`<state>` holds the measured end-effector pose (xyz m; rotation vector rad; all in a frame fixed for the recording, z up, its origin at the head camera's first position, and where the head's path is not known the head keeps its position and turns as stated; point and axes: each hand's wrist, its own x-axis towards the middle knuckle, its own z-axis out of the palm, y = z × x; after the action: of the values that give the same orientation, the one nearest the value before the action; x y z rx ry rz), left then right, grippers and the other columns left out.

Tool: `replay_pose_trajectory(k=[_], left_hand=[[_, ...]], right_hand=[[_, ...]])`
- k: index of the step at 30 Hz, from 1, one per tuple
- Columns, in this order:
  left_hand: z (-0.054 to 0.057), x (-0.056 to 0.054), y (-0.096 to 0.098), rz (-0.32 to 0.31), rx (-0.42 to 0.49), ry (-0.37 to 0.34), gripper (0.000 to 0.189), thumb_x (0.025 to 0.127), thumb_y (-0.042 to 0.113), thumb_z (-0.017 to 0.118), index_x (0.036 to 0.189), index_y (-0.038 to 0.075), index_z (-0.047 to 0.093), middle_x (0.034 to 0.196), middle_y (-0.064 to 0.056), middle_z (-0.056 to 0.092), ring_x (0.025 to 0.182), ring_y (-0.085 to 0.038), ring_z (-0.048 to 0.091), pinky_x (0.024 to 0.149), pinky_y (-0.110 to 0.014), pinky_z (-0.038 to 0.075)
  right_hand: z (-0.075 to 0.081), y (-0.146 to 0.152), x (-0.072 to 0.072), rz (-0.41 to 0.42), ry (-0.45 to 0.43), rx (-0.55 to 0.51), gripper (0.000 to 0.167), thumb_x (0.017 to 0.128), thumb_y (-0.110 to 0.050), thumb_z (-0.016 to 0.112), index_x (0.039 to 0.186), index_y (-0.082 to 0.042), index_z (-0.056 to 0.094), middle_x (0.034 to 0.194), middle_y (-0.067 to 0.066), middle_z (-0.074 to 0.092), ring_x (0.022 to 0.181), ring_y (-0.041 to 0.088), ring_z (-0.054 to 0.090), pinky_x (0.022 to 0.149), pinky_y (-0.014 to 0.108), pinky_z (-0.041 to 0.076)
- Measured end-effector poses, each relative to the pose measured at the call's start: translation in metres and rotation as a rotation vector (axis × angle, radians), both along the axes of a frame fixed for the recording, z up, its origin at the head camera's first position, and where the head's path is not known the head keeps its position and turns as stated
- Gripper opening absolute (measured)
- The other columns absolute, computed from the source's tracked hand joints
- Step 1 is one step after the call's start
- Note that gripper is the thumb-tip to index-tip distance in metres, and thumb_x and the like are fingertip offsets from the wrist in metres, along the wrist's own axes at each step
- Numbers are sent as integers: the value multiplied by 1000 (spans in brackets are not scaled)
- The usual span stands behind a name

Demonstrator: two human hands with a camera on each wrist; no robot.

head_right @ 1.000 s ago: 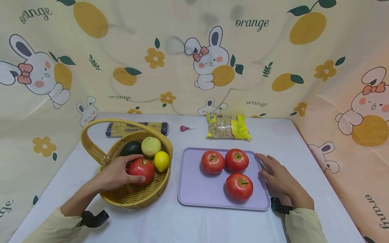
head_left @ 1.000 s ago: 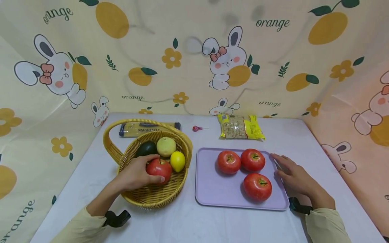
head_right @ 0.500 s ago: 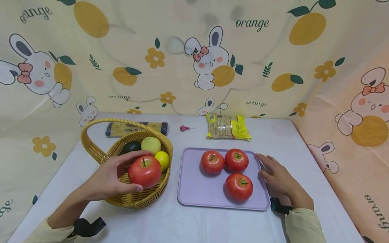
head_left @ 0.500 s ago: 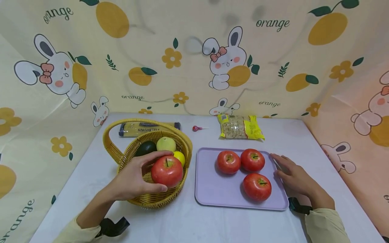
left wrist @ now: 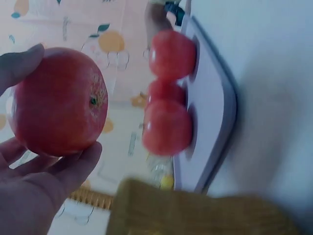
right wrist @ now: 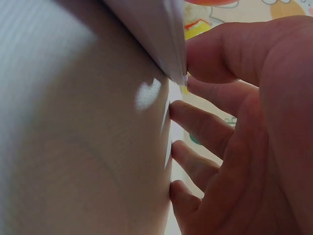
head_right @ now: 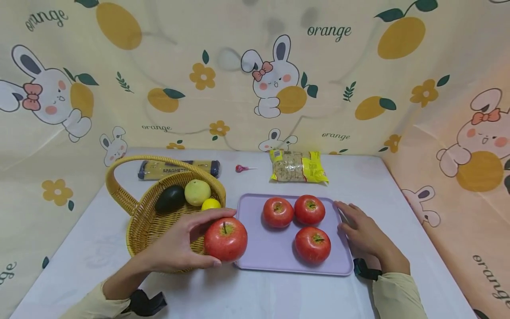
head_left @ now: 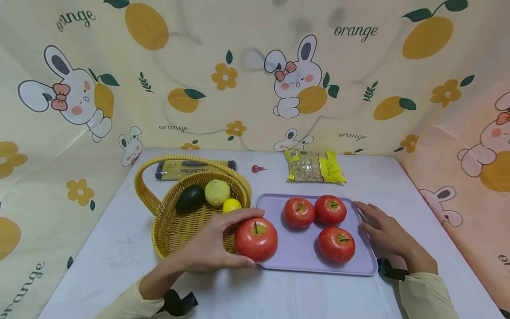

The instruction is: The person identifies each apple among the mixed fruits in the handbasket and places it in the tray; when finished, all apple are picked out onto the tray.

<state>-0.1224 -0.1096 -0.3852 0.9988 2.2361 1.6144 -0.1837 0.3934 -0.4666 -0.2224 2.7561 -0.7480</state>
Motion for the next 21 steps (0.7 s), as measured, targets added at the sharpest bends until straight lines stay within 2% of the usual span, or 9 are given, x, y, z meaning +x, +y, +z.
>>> replay_pose_trajectory(k=[6,13,18,21], left_hand=[[-6,-3,33,-44,9,-29,84,82,17,97,156,24,59,153,6,63,138,-16,61,113,-31,55],[-18,-6,62,-79,16,-50,83,84,19,96,156,20,57,156,3,62,138,-11,61,116,-28,52],[-27,-9,80,-79,9,-76,83,85,20,95,157,26,56,154,8,62,138,-9,59,115,-27,52],[-35,-11,88,-74,-2,-72,84,85,20,95,159,24,55,157,6,61,137,-8,58,113,-27,53]], right_hand=[[-1,0,0,-1,3,-4,81,107,-38,67,175,-20,27,172,39,25,150,72,28,102,88,40],[-1,-1,0,9,22,-1,79,107,-35,67,174,-18,29,170,39,28,148,72,32,103,87,41],[-1,-1,0,9,22,9,79,107,-35,68,174,-18,29,171,38,28,149,71,31,104,87,41],[0,-1,0,12,25,8,79,107,-34,68,174,-18,30,170,38,29,149,72,31,103,87,41]])
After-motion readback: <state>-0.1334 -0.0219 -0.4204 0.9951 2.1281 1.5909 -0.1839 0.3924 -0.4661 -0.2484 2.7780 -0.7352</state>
